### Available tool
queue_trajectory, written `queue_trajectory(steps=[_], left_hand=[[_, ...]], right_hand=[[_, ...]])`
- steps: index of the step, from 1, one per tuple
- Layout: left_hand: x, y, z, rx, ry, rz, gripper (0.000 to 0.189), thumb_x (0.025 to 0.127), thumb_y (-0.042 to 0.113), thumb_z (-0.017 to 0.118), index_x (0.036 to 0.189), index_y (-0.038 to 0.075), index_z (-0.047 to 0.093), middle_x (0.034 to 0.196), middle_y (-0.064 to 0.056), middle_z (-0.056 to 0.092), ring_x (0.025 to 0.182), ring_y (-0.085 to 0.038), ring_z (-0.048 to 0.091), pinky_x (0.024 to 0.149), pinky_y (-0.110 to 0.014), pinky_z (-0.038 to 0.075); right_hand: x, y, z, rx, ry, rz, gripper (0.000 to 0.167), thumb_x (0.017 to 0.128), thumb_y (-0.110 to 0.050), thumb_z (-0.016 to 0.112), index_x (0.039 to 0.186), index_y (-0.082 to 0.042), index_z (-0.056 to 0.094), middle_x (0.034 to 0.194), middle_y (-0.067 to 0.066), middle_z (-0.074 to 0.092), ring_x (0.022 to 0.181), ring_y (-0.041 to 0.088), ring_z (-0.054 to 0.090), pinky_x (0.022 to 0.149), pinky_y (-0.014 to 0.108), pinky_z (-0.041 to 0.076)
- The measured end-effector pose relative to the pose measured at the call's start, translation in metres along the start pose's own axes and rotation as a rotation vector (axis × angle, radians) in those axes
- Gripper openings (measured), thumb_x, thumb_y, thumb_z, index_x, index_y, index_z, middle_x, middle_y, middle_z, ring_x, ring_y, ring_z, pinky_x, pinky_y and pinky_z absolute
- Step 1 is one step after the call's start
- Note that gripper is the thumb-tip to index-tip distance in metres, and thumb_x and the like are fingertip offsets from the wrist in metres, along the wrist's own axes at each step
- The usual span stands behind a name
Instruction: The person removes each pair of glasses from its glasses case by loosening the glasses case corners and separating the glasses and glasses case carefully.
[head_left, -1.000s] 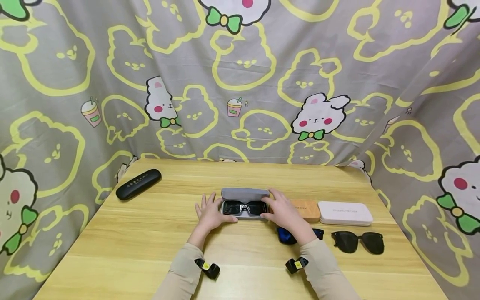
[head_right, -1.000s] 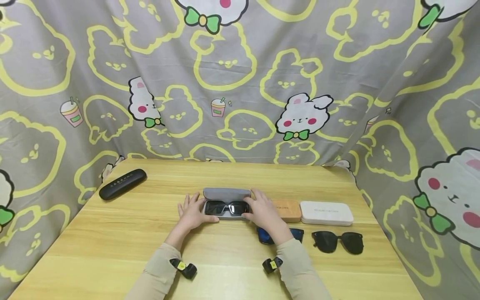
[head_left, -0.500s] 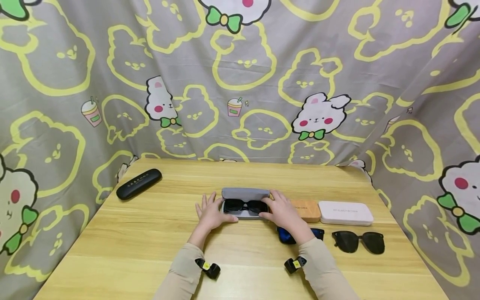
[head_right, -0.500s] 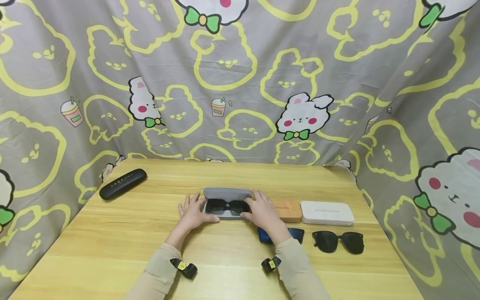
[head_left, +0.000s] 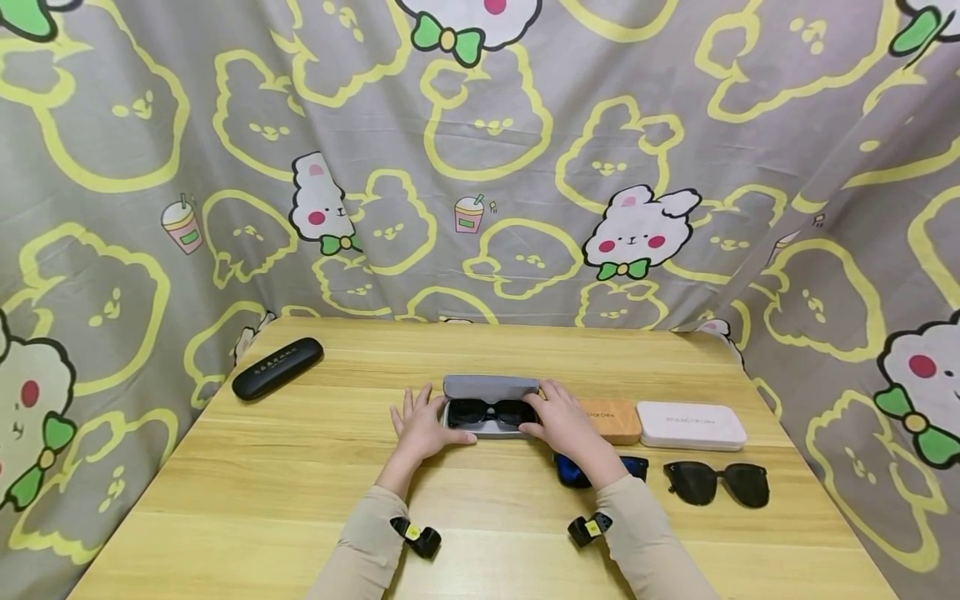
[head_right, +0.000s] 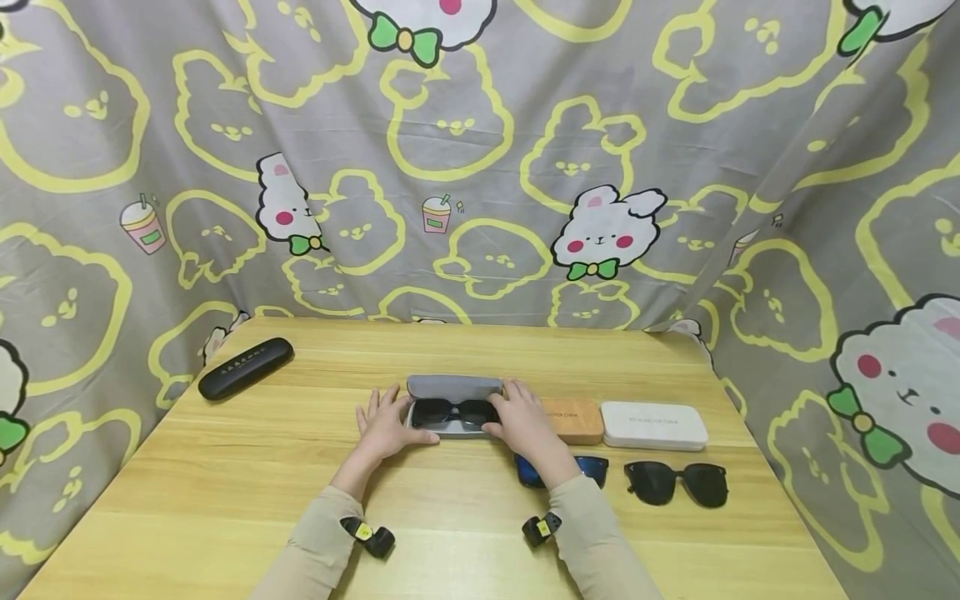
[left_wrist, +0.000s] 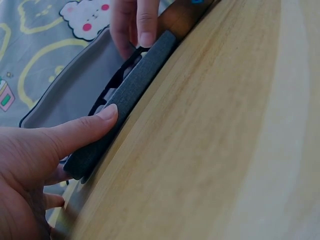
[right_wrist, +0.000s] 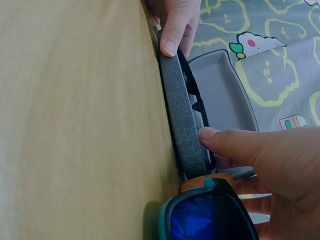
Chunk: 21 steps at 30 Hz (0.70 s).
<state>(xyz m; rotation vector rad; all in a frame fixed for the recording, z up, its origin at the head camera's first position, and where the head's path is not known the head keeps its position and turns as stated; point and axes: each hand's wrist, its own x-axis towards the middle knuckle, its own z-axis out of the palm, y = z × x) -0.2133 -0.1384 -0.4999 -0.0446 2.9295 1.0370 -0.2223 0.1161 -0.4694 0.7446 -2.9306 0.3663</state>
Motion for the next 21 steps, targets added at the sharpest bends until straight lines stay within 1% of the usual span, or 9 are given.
queue_trajectory(steps=[7,14,21], left_hand=[[0.001,-0.002,0.0,-0.009,0.002,0.002,0.094,0.061,0.052,0.087,0.138,0.009,0.054,0.161,-0.016,0.024,0.15,-0.047,-0.002,0.114,-0.07,-0.01],[0.0,-0.001,0.0,-0.008,0.0,0.002,0.094,0.061,0.052,0.087,0.138,0.01,0.054,0.161,-0.016,0.024,0.15,-0.046,-0.002,0.114,-0.07,-0.009],[0.0,-0.001,0.0,-0.005,-0.002,0.009,0.095,0.061,0.052,0.087,0.138,0.008,0.054,0.161,-0.017,0.024,0.149,-0.047,-0.001,0.114,-0.07,-0.008]], right_hand=[[0.001,0.0,-0.002,-0.006,-0.012,-0.006,0.045,0.09,-0.038,0.067,0.124,-0.009,0.062,0.142,0.025,0.049,0.136,0.044,0.041,0.104,0.062,0.042],[-0.002,-0.002,-0.008,-0.003,-0.012,-0.023,0.045,0.091,-0.036,0.066,0.126,-0.008,0.06,0.141,0.026,0.05,0.135,0.043,0.044,0.104,0.062,0.041],[-0.004,-0.002,-0.014,0.017,-0.037,-0.014,0.047,0.093,-0.034,0.065,0.131,-0.006,0.057,0.143,0.025,0.05,0.136,0.041,0.043,0.105,0.062,0.04]])
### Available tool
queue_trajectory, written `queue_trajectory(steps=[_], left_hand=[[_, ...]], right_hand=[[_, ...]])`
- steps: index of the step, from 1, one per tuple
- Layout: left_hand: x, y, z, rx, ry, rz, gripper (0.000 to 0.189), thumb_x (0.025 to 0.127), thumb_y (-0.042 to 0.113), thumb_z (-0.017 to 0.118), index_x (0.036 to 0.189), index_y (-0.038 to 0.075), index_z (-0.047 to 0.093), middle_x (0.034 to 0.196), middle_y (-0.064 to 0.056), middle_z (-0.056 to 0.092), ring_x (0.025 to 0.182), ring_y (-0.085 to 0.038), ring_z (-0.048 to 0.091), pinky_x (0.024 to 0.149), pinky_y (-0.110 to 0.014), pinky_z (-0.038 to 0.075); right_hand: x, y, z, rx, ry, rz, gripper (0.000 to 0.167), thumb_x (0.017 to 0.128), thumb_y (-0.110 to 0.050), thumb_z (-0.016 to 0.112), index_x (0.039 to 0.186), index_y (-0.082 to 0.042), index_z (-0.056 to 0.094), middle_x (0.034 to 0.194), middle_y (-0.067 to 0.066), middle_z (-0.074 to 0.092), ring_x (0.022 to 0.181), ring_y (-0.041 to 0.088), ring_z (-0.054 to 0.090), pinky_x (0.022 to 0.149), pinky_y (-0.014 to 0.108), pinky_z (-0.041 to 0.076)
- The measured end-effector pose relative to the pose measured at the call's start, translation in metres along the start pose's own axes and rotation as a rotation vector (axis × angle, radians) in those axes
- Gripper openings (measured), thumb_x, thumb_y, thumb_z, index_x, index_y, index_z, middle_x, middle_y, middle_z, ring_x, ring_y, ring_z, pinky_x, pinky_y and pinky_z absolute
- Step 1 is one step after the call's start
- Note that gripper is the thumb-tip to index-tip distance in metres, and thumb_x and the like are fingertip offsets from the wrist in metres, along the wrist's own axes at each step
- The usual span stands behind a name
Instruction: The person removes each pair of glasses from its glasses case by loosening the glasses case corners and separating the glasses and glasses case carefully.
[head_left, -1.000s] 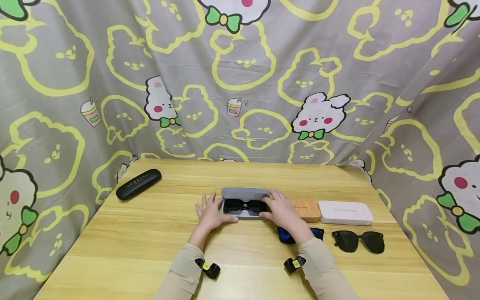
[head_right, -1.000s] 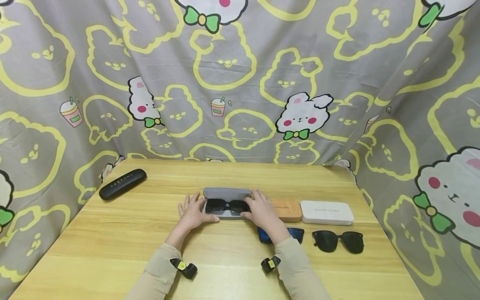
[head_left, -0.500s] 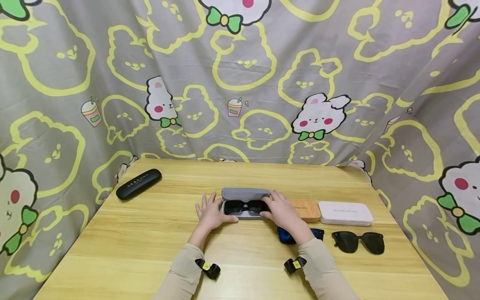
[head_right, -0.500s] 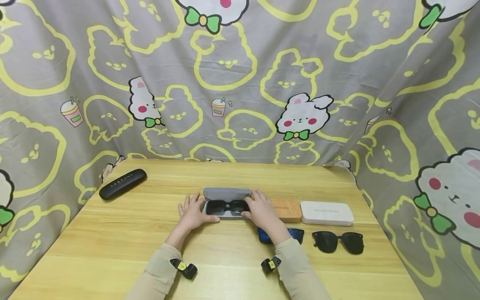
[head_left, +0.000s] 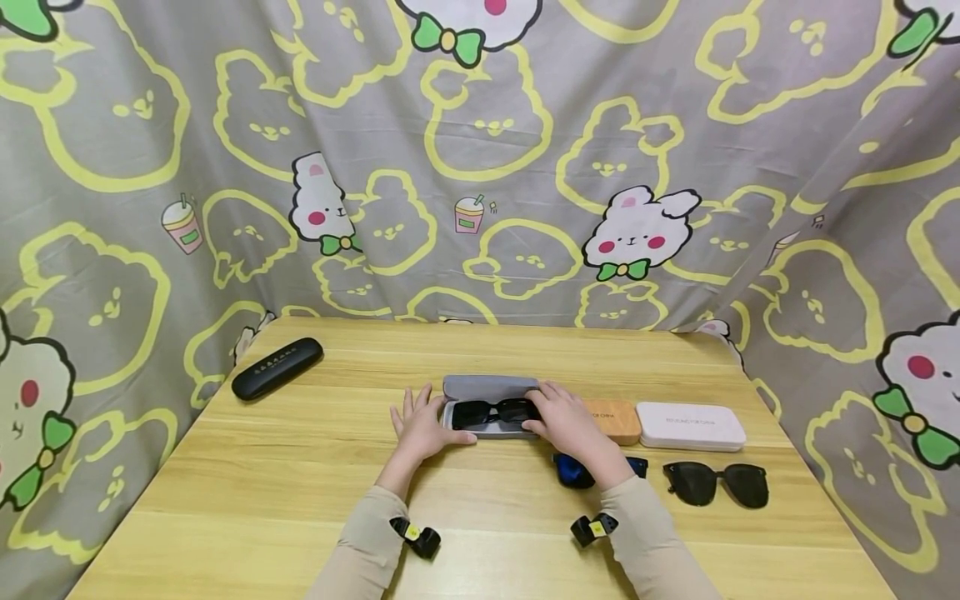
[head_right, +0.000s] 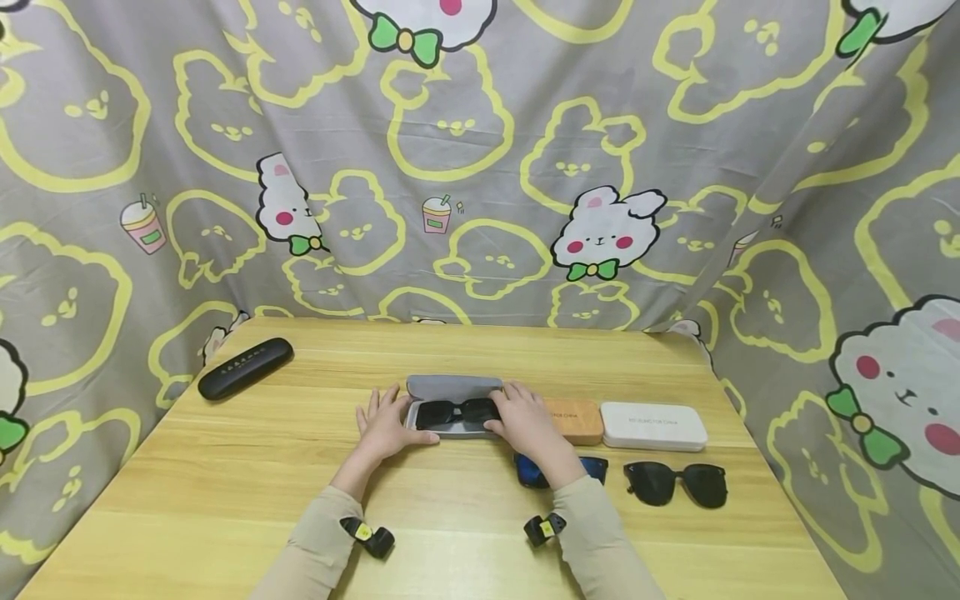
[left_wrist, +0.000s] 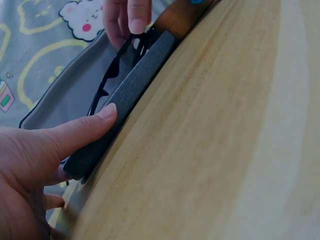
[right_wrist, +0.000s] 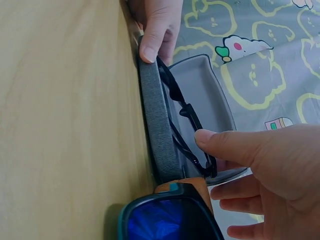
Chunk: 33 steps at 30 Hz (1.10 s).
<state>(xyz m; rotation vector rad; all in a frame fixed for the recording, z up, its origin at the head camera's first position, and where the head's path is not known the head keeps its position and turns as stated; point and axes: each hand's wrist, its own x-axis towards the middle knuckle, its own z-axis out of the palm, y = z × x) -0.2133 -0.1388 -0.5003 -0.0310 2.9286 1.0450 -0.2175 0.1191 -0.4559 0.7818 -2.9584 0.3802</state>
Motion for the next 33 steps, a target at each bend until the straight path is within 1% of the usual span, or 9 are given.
queue_trajectory(steps=[9,21,27,33], left_hand=[[0.0003,-0.0013,-0.0002,0.002,-0.005,0.008,0.094,0.062,0.054,0.086,0.137,0.009,0.054,0.161,-0.017,0.022,0.149,-0.047,-0.002,0.114,-0.07,-0.009],[0.0,-0.0038,-0.0011,-0.027,-0.023,0.017,0.093,0.063,0.054,0.086,0.137,0.008,0.054,0.162,-0.017,0.021,0.149,-0.048,-0.004,0.113,-0.071,-0.011],[-0.0003,-0.0045,-0.0016,-0.043,-0.036,0.018,0.092,0.064,0.053,0.086,0.138,0.008,0.053,0.162,-0.017,0.019,0.149,-0.047,-0.006,0.113,-0.07,-0.013],[0.0001,-0.0048,-0.001,-0.043,-0.035,0.013,0.091,0.065,0.053,0.086,0.137,0.009,0.054,0.162,-0.017,0.02,0.149,-0.047,-0.006,0.113,-0.069,-0.013]], right_hand=[[-0.0014,0.0003,-0.0022,-0.025,-0.005,-0.002,0.047,0.093,-0.033,0.065,0.13,-0.006,0.057,0.137,0.02,0.058,0.134,0.038,0.047,0.104,0.06,0.042],[-0.0024,-0.0014,-0.0052,-0.012,-0.021,0.016,0.048,0.094,-0.033,0.064,0.133,-0.008,0.055,0.135,0.019,0.059,0.132,0.039,0.049,0.105,0.059,0.041],[-0.0021,-0.0015,-0.0049,-0.021,-0.024,0.022,0.05,0.094,-0.033,0.064,0.134,-0.007,0.053,0.131,0.019,0.061,0.126,0.038,0.054,0.103,0.057,0.044],[-0.0031,-0.0003,-0.0053,-0.031,-0.032,0.015,0.05,0.094,-0.033,0.063,0.134,-0.004,0.052,0.132,0.019,0.061,0.126,0.038,0.054,0.103,0.056,0.044]])
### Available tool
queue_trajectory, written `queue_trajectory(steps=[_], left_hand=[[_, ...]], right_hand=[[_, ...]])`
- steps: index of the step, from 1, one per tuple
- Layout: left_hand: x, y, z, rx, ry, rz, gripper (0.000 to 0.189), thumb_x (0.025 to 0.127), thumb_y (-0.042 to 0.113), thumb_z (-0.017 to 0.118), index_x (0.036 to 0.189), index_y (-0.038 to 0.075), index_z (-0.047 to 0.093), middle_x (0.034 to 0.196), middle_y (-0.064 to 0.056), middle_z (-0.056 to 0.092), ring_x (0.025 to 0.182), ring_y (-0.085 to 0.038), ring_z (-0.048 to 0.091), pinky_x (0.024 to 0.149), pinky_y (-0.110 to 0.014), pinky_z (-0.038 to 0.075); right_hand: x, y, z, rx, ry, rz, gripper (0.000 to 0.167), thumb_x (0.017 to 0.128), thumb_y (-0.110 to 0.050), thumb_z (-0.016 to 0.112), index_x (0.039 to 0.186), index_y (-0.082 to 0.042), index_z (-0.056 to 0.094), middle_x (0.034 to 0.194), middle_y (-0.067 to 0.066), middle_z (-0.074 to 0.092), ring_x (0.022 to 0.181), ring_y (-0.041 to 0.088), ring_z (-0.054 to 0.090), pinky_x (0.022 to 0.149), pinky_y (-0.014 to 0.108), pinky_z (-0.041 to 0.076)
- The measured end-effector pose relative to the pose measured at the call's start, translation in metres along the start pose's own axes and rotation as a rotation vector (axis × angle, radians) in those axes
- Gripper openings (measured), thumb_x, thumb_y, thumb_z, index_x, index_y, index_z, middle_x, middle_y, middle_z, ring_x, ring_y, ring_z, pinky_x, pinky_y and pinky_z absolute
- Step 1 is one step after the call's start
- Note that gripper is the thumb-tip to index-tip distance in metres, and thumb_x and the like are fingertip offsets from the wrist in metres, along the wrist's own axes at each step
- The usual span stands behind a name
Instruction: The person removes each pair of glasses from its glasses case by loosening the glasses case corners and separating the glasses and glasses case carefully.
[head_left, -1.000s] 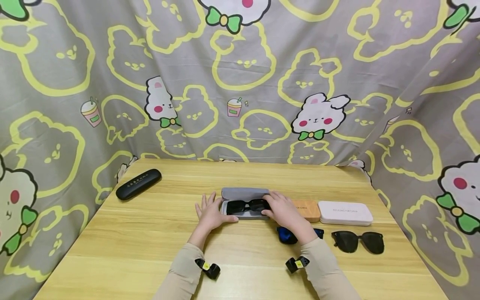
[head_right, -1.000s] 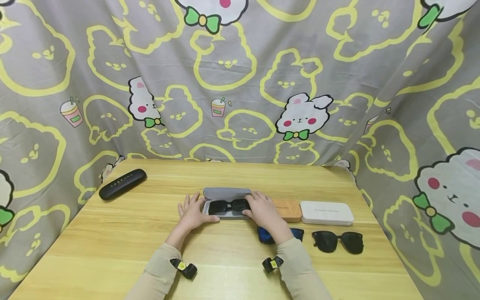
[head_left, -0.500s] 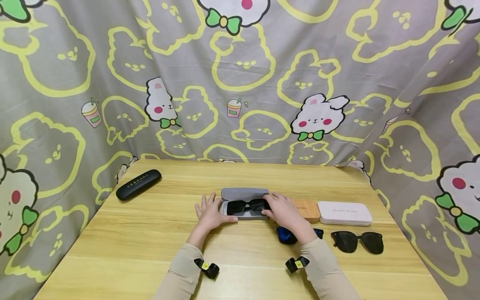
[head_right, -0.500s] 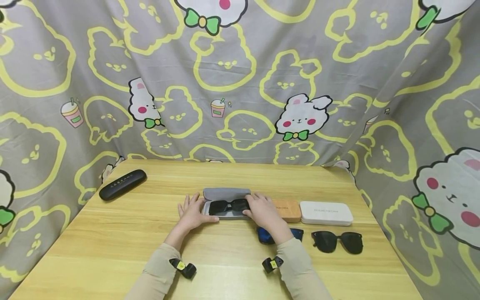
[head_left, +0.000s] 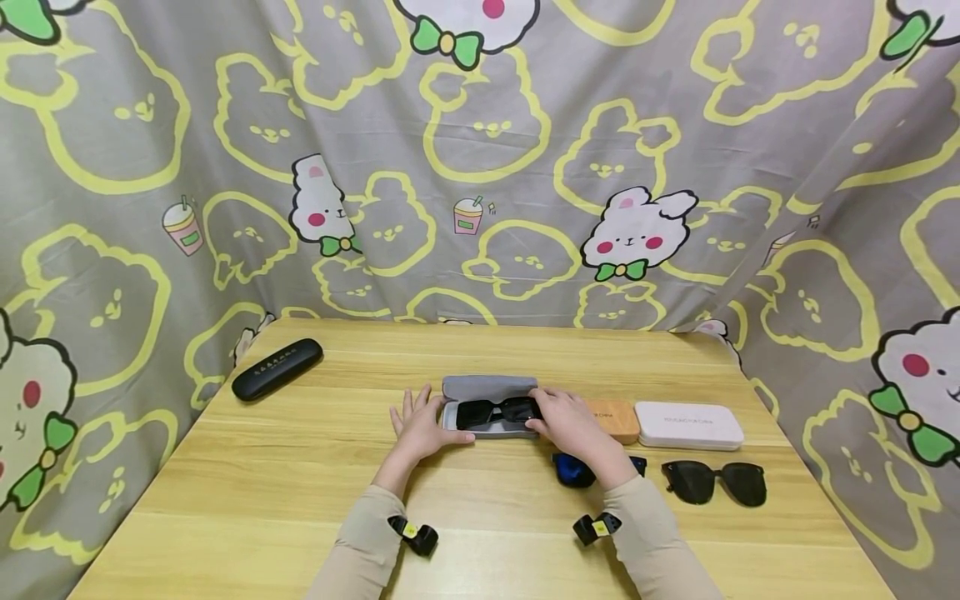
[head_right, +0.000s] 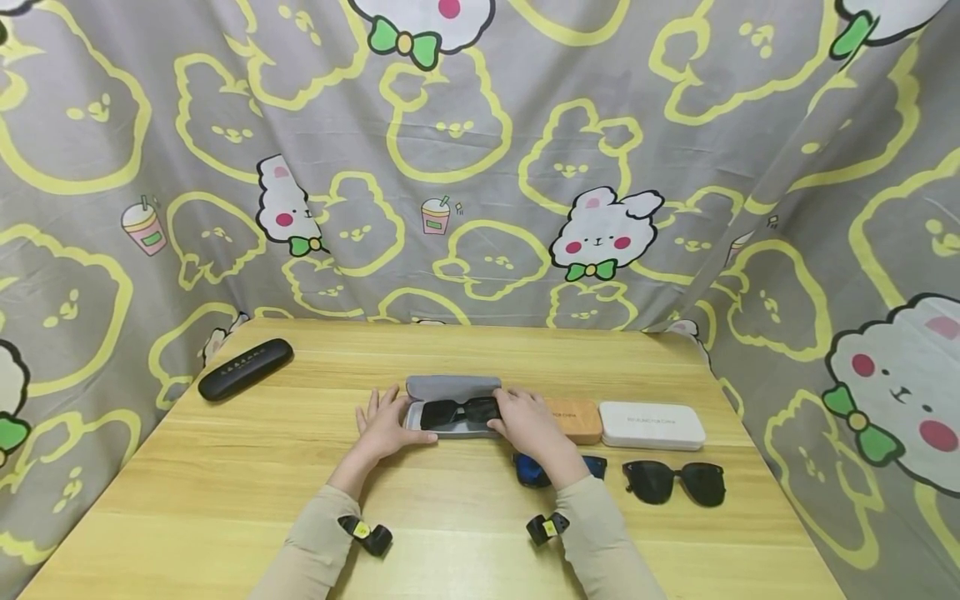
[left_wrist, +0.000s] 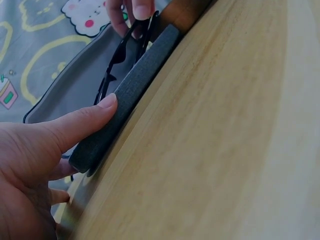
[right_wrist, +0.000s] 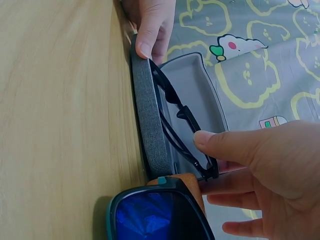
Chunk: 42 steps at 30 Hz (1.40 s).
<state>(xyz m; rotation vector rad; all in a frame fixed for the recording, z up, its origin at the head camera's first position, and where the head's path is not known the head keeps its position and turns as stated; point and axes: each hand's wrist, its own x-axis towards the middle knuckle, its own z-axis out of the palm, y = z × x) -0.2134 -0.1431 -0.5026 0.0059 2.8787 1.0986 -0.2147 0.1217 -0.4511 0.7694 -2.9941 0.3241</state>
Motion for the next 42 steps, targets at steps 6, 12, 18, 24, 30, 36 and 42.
queue_trajectory(steps=[6,12,18,24,30,36,42], left_hand=[[0.0,0.002,-0.001,-0.002,-0.005,-0.008,0.09,0.065,0.051,0.086,0.136,0.007,0.054,0.162,-0.018,0.02,0.149,-0.047,-0.005,0.113,-0.07,-0.013],[-0.002,0.003,-0.002,0.002,-0.006,-0.015,0.088,0.065,0.05,0.086,0.135,0.007,0.055,0.162,-0.018,0.021,0.15,-0.046,-0.004,0.113,-0.07,-0.012],[-0.003,0.003,-0.003,-0.005,-0.004,-0.008,0.089,0.065,0.051,0.086,0.136,0.007,0.055,0.162,-0.017,0.021,0.15,-0.046,-0.005,0.113,-0.07,-0.012],[-0.002,0.004,0.0,-0.013,-0.007,-0.002,0.09,0.065,0.051,0.086,0.136,0.007,0.054,0.162,-0.018,0.02,0.149,-0.047,-0.006,0.113,-0.069,-0.013],[-0.002,0.005,0.0,-0.013,-0.001,0.007,0.089,0.065,0.05,0.086,0.135,0.007,0.055,0.161,-0.019,0.021,0.149,-0.048,-0.005,0.113,-0.07,-0.012],[-0.003,0.004,0.0,-0.01,-0.001,-0.004,0.089,0.064,0.05,0.087,0.135,0.006,0.055,0.161,-0.018,0.021,0.149,-0.047,-0.005,0.113,-0.069,-0.013],[0.0,0.002,-0.001,0.006,0.003,-0.008,0.089,0.064,0.051,0.087,0.135,0.008,0.055,0.162,-0.017,0.02,0.15,-0.046,-0.006,0.114,-0.069,-0.013]], right_hand=[[-0.001,0.003,0.0,0.016,0.005,-0.021,0.048,0.095,-0.031,0.062,0.133,-0.002,0.052,0.132,0.021,0.06,0.126,0.039,0.054,0.103,0.056,0.044],[-0.003,0.005,-0.002,0.046,0.013,-0.038,0.049,0.095,-0.029,0.062,0.134,0.0,0.052,0.133,0.022,0.059,0.124,0.04,0.055,0.103,0.056,0.044],[-0.004,0.008,-0.007,0.076,0.002,-0.042,0.048,0.096,-0.031,0.061,0.133,-0.003,0.053,0.131,0.019,0.06,0.119,0.039,0.058,0.1,0.054,0.046],[-0.007,0.012,-0.011,0.088,-0.012,-0.042,0.048,0.096,-0.031,0.06,0.135,-0.003,0.052,0.133,0.019,0.059,0.12,0.038,0.058,0.099,0.052,0.048],[-0.008,0.013,-0.013,0.086,0.0,-0.063,0.049,0.096,-0.031,0.061,0.135,-0.003,0.052,0.132,0.018,0.06,0.117,0.037,0.061,0.096,0.05,0.051],[-0.01,0.015,-0.012,0.087,0.009,-0.077,0.047,0.096,-0.03,0.061,0.134,-0.003,0.053,0.133,0.018,0.059,0.117,0.038,0.06,0.097,0.052,0.05],[-0.01,0.015,-0.014,0.09,0.037,-0.094,0.047,0.095,-0.029,0.063,0.133,-0.002,0.053,0.129,0.018,0.061,0.112,0.036,0.063,0.092,0.049,0.053]])
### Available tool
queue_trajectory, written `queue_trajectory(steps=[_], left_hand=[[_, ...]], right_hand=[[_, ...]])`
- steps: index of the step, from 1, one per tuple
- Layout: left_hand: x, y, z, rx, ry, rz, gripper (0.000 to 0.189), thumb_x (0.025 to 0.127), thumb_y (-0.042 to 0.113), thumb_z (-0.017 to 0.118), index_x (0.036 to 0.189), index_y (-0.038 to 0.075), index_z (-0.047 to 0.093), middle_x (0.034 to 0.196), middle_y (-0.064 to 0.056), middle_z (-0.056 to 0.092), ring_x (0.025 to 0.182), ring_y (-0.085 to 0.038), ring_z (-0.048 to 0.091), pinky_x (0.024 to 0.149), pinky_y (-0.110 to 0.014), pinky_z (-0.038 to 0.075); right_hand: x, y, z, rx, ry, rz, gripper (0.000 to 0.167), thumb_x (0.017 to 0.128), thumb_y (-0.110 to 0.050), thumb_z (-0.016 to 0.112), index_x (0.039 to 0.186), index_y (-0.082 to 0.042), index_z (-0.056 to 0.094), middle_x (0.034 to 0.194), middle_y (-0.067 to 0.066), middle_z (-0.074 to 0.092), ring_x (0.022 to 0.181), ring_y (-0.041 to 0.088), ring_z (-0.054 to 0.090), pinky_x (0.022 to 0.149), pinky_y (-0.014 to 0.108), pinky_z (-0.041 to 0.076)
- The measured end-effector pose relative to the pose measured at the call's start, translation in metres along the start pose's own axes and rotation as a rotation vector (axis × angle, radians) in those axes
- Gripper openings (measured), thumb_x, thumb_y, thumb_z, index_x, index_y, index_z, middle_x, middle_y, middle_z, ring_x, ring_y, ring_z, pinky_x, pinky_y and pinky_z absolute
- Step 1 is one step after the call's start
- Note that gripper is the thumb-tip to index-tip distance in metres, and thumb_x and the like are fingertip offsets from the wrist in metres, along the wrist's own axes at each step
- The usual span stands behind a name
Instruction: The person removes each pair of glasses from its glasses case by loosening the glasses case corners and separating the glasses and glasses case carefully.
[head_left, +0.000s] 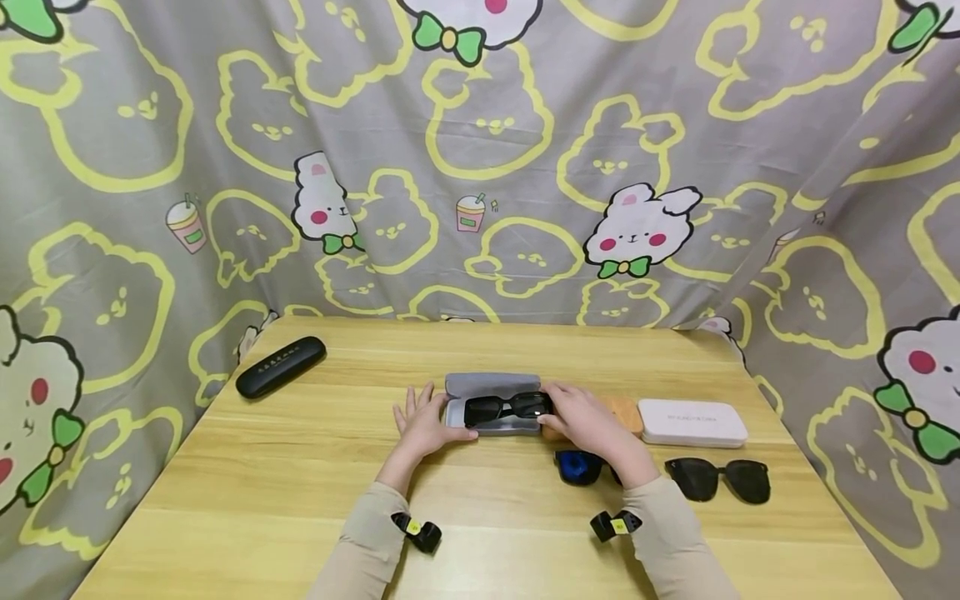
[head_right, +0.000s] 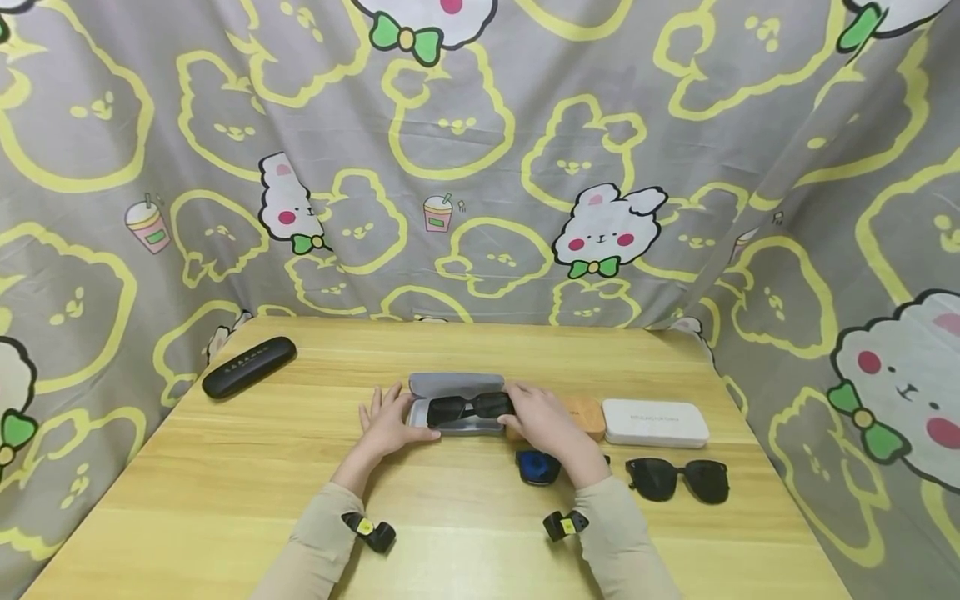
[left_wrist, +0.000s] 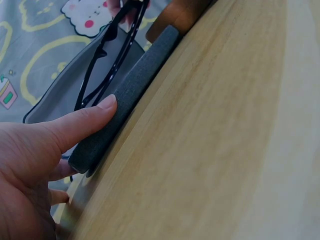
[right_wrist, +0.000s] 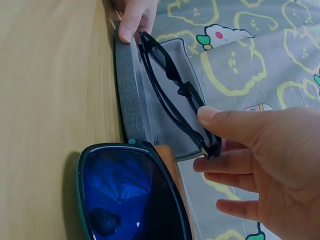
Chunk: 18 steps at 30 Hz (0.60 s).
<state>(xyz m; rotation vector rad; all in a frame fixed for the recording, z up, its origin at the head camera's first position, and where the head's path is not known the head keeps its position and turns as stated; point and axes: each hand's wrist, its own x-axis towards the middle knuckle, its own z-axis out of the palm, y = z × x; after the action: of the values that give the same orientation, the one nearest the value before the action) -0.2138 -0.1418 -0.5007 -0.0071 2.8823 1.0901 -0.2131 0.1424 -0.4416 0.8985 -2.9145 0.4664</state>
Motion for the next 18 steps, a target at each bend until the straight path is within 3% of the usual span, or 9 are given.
queue_trajectory(steps=[18], left_hand=[[0.0021,0.0007,0.0007,0.043,0.01,-0.002,0.09,0.061,0.053,0.087,0.133,0.009,0.056,0.161,-0.017,0.023,0.149,-0.048,-0.001,0.114,-0.07,-0.01]], right_hand=[[-0.0092,0.002,-0.001,0.023,0.056,-0.012,0.054,0.096,-0.032,0.061,0.139,-0.002,0.051,0.14,0.021,0.054,0.126,0.04,0.054,0.103,0.054,0.046]])
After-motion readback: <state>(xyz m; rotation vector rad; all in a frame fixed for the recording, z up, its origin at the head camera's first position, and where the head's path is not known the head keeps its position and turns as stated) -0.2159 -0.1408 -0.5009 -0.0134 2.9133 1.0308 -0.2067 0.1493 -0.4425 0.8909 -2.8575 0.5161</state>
